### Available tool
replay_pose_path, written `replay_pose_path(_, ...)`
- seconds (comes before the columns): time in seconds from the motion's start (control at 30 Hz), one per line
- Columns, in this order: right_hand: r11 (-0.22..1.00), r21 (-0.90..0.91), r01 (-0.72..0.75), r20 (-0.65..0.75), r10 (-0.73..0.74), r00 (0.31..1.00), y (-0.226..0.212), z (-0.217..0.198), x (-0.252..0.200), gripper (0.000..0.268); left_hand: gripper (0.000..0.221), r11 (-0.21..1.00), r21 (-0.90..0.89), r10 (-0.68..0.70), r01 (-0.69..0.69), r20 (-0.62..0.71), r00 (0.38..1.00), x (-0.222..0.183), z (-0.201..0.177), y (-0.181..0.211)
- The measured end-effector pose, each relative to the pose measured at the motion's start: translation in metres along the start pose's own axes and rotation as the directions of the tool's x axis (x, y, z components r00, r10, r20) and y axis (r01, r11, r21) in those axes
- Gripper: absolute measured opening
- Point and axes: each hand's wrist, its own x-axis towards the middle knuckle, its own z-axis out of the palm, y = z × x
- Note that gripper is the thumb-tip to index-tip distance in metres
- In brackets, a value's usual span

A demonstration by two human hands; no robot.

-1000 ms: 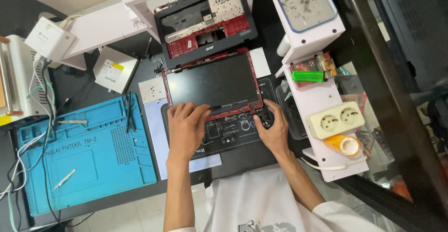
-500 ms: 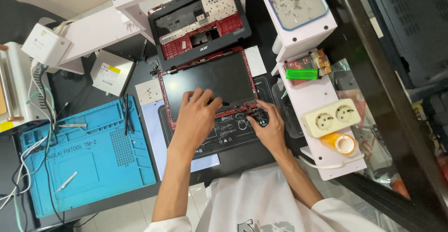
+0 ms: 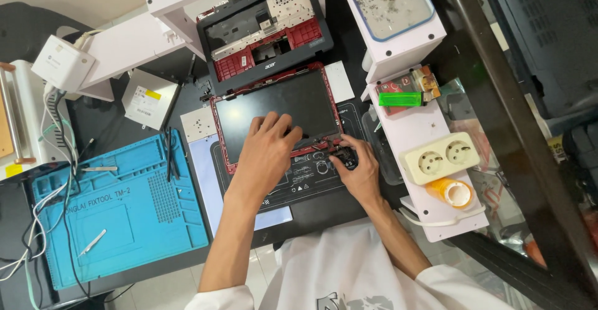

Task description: Disassembling a laptop chassis and screen components on a repair bench.

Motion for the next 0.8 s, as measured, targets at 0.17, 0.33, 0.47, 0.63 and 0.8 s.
replay_pose_path(0.17,1.000,0.010,0.008,-0.005,-0.008,1.000,0.002,0.000,0.000,0.055,0.026,1.000,0.005,0.004,-0.004,-0.009,1.000,0.003,0.005,0.002)
replay_pose_path(0.33,0.999,0.034,0.004,0.000,-0.004,1.000,0.002,0.002,-0.001,0.056,0.022,0.999,0.045,0.027,-0.028,0.023,0.999,0.006,-0.001,0.007)
replay_pose_path(0.47,0.999,0.033,0.009,-0.007,-0.009,1.000,-0.001,-0.001,0.000,0.057,0.022,0.998,0.049,0.047,-0.048,0.016,0.999,0.010,-0.001,0.009)
replay_pose_path(0.63,0.999,0.036,-0.004,0.002,0.004,1.000,-0.001,0.000,0.000,0.057,0.024,0.996,0.072,0.042,-0.043,0.018,0.999,0.011,-0.001,0.011)
replay_pose_path(0.8,0.999,0.033,-0.016,0.003,0.016,1.000,0.002,0.001,-0.003,0.057,0.018,0.990,0.110,0.082,-0.084,0.025,0.996,0.016,-0.004,0.017)
